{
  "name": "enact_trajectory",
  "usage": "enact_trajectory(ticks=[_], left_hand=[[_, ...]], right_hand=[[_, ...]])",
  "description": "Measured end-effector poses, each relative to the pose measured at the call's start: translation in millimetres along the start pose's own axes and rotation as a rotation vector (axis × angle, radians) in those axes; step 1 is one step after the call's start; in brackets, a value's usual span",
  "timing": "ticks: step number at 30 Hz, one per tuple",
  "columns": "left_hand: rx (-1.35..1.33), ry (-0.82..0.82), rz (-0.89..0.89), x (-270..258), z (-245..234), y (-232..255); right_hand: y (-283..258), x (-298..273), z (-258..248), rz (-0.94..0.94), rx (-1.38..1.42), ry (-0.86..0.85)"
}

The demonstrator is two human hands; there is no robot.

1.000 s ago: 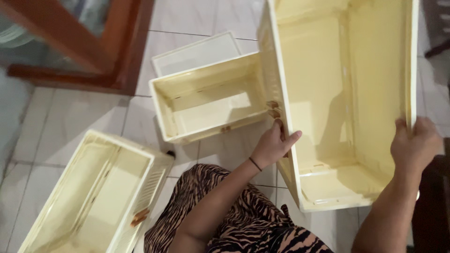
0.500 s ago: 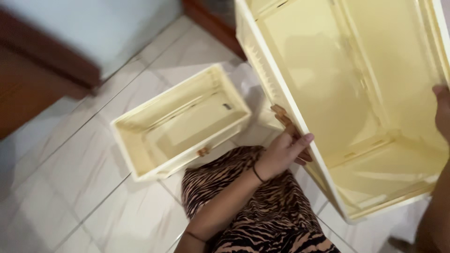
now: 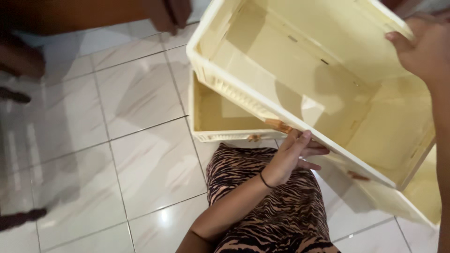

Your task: The person assembles a plastic storage cabinet by stacking three drawer units and securing them with latches. They then place a lid on top and adjust the assembled unit on the tiled floor.

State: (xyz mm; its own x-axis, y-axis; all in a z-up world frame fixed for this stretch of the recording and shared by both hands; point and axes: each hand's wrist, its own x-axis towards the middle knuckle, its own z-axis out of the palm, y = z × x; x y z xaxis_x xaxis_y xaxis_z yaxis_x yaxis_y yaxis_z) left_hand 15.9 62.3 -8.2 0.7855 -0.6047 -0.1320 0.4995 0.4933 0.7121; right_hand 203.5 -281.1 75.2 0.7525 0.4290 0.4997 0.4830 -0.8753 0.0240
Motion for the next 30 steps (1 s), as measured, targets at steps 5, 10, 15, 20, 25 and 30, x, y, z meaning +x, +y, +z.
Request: enact_trajectory(ticks=[5,10,15,20,25,30], left_hand=[[-0.109,0.088,0.014,0,-15,7],[-0.2,0.139,0.055,3,-25,7],[-0.228,0.177,0.048,6,-24,5],[-0.251,0.143,0.035,18,-26,-2],[0.124,-0.149,-0.119,6,-65,5],[0.783,-0.268,0.595,-71,-184,61]], right_hand=[[-8,75,67,-0.078,-0.021,-0.061],[-5,107,122,-0.166,0.073,-0.096],[-7,118,152,-0.182,0.182,-0.175],[3,124,178,-0.218,0.104,-0.245],[-16,131,169,-0.264,0.037,-0.203],[-73,120,106,-0.19,-0.018,-0.2]])
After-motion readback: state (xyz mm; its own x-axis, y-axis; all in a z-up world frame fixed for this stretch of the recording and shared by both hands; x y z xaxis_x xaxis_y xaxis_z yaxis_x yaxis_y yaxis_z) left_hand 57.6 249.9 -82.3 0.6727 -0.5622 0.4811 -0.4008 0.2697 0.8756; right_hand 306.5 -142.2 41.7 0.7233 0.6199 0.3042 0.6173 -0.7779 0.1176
